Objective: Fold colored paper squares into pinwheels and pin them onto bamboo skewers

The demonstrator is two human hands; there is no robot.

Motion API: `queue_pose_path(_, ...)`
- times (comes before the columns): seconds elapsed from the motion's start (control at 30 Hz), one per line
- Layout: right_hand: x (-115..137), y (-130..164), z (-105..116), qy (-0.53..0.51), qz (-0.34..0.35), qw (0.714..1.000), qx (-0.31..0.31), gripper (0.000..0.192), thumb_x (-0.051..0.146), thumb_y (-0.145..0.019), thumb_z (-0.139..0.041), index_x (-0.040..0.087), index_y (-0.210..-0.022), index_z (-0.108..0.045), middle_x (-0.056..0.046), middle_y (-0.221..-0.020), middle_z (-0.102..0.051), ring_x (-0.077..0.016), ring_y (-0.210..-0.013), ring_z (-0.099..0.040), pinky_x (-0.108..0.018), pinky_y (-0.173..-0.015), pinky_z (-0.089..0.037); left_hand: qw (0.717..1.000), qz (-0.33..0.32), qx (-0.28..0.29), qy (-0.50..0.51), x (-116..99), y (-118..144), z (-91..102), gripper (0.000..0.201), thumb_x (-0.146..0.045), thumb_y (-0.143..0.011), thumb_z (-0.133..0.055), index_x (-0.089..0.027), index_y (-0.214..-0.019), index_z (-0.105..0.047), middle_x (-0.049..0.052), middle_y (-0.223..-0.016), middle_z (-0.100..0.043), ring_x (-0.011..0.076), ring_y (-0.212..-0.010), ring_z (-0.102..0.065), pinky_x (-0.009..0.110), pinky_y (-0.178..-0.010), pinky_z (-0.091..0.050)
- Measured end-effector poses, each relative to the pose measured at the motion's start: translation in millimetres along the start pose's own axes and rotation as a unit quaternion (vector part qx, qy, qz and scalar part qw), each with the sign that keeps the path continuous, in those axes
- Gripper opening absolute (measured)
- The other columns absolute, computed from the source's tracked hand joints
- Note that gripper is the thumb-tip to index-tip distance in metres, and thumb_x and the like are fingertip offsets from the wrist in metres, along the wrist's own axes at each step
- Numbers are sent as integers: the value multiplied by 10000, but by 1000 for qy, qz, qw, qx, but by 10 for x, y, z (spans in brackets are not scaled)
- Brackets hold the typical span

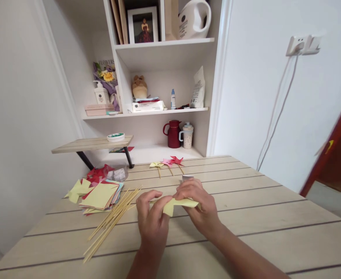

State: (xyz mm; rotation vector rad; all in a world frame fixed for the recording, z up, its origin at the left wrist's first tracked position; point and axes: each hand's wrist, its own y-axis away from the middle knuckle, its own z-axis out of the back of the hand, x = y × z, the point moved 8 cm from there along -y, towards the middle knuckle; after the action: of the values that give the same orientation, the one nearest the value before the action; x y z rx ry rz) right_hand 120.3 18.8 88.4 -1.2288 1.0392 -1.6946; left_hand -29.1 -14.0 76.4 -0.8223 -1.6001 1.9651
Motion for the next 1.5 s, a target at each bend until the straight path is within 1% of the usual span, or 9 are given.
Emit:
queue_pose_path(0.13, -61, 6, -12, -11, -31, 999, -2, 166, 89, -889, -618, 249, -898, -659, -15, -804, -689, -209, -841, -626, -382, -774, -469, 1000, 20, 12, 4, 39, 15, -26, 318, -11, -824, -624, -248, -1028, -679, 48, -1068, -550, 190, -1007, -573, 338, -886, -487)
queue_pose_path(0.47, -34, 4, 9, -9, -8, 1000, 0, 208, 52, -867, -636, 251, -909, -677, -15, -804, -694, -211, -841, -632, -394, -783, -460, 1000, 12, 11, 10, 6, -21, -12, 219, -66, -832, -667, -241, -963, -683, 42, -1027, -574, 193, -968, -591, 342, -853, -492)
queue_pose_path(0.57, -17, -1, 14, -16, 2, 1000, 5, 223, 44, -863, -640, 253, -923, -691, -19, -818, -698, -210, -845, -636, -400, -793, -466, 1000, -3, 8, 1, -23, -5, 5, 259, -31, -821, -652, -230, -984, -674, 45, -1017, -577, 195, -954, -585, 359, -860, -485)
queue_pose_path(0.83, -24, 0, 25, -37, 4, 999, 19, 189, 88, -865, -676, 251, -954, -711, -35, -839, -711, -219, -861, -635, -408, -781, -480, 997, -71, -1, -35, -109, -8, 35, 303, 17, -808, -614, -208, -1001, -673, 49, -988, -572, 195, -925, -565, 376, -865, -464)
queue_pose_path(0.97, -4, -6, 19, -50, 13, 998, 22, 197, 97, -865, -685, 254, -980, -713, -36, -840, -720, -222, -867, -633, -405, -772, -486, 996, -85, -7, -40, -137, -29, 59, 311, 33, -824, -586, -203, -1002, -683, 54, -986, -570, 192, -927, -562, 380, -867, -458)
queue_pose_path(1.17, 25, -8, 11, -46, 19, 999, 8, 164, 102, -861, -691, 243, -944, -708, -36, -814, -707, -222, -843, -628, -415, -773, -490, 995, -93, -14, -36, -182, -24, 59, 327, 51, -829, -585, -201, -1005, -695, 48, -958, -592, 180, -903, -576, 368, -855, -461)
queue_pose_path(1.27, 53, -8, 9, -39, 32, 999, 10, 181, 85, -871, -666, 238, -960, -707, -42, -820, -710, -218, -833, -624, -414, -767, -495, 995, -92, -19, -39, -189, -21, 60, 286, 20, -854, -588, -207, -991, -698, 36, -918, -609, 173, -874, -583, 366, -847, -460)
queue_pose_path(1.4, 120, -9, 25, -22, 77, 997, 15, 202, 82, -897, -617, 230, -996, -711, -43, -793, -715, -217, -811, -624, -418, -758, -498, 995, -89, -18, -28, -179, -32, 67, 264, -12, -858, -607, -207, -1005, -706, 36, -897, -632, 173, -853, -597, 365, -836, -465)
queue_pose_path(1.5, 142, 6, 39, 2, 107, 994, 21, 228, 112, -922, -577, 248, -1032, -722, -45, -794, -723, -227, -820, -631, -440, -776, -505, 996, -86, 11, -12, -162, -48, 42, 302, -30, -860, -596, -221, -1066, -706, 37, -896, -647, 170, -831, -608, 348, -793, -478)
